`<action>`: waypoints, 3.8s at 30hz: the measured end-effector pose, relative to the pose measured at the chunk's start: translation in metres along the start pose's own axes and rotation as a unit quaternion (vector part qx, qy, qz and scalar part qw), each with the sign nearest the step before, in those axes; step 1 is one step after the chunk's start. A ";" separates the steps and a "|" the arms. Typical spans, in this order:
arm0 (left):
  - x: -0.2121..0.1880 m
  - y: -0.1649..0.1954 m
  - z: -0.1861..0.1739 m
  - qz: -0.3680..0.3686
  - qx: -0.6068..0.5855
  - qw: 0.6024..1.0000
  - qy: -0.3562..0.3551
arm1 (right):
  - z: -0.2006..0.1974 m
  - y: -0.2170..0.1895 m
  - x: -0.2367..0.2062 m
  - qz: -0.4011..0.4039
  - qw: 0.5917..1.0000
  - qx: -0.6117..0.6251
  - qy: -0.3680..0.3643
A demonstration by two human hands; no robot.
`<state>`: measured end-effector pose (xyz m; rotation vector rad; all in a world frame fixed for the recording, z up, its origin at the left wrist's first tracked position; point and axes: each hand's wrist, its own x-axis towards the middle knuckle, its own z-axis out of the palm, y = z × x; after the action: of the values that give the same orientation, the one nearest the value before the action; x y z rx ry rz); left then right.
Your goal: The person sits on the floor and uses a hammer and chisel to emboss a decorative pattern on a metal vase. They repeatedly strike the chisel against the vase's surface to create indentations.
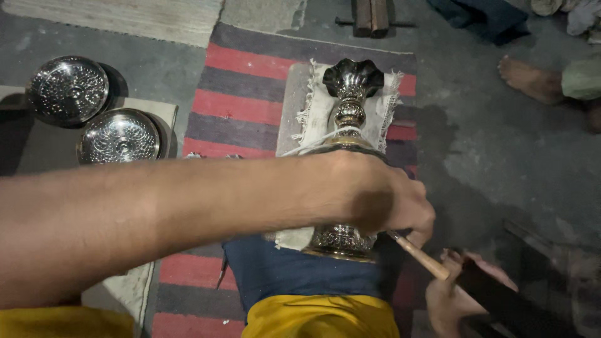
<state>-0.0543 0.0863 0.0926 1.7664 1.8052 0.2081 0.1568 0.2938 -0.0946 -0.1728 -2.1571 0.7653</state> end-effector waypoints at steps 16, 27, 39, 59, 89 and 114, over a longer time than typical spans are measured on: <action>-0.066 0.037 0.076 -0.018 -0.244 0.743 0.623 | -0.007 0.048 0.092 0.202 0.929 0.217 -0.221; 0.000 0.049 0.144 -0.198 -0.217 0.538 0.790 | 0.016 -0.043 0.278 -0.087 0.852 -0.042 -0.514; -0.007 0.050 0.138 -0.206 -0.193 0.563 0.777 | 0.030 -0.168 0.311 -0.357 0.650 -0.379 -0.554; -0.022 0.042 0.127 -0.174 -0.253 0.633 0.711 | 0.013 -0.123 0.286 -0.210 0.767 -0.316 -0.518; -0.015 0.041 0.143 -0.229 -0.231 0.631 0.705 | 0.004 -0.152 0.278 -0.306 0.721 -0.385 -0.488; -0.015 -0.101 0.176 -0.057 -0.395 0.284 0.872 | 0.076 0.004 0.054 0.440 0.707 0.485 -0.268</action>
<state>-0.0517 0.0103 -0.0957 -0.1368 1.7215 3.1905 0.0646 0.2819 -0.0978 -0.4679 -1.7344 2.6740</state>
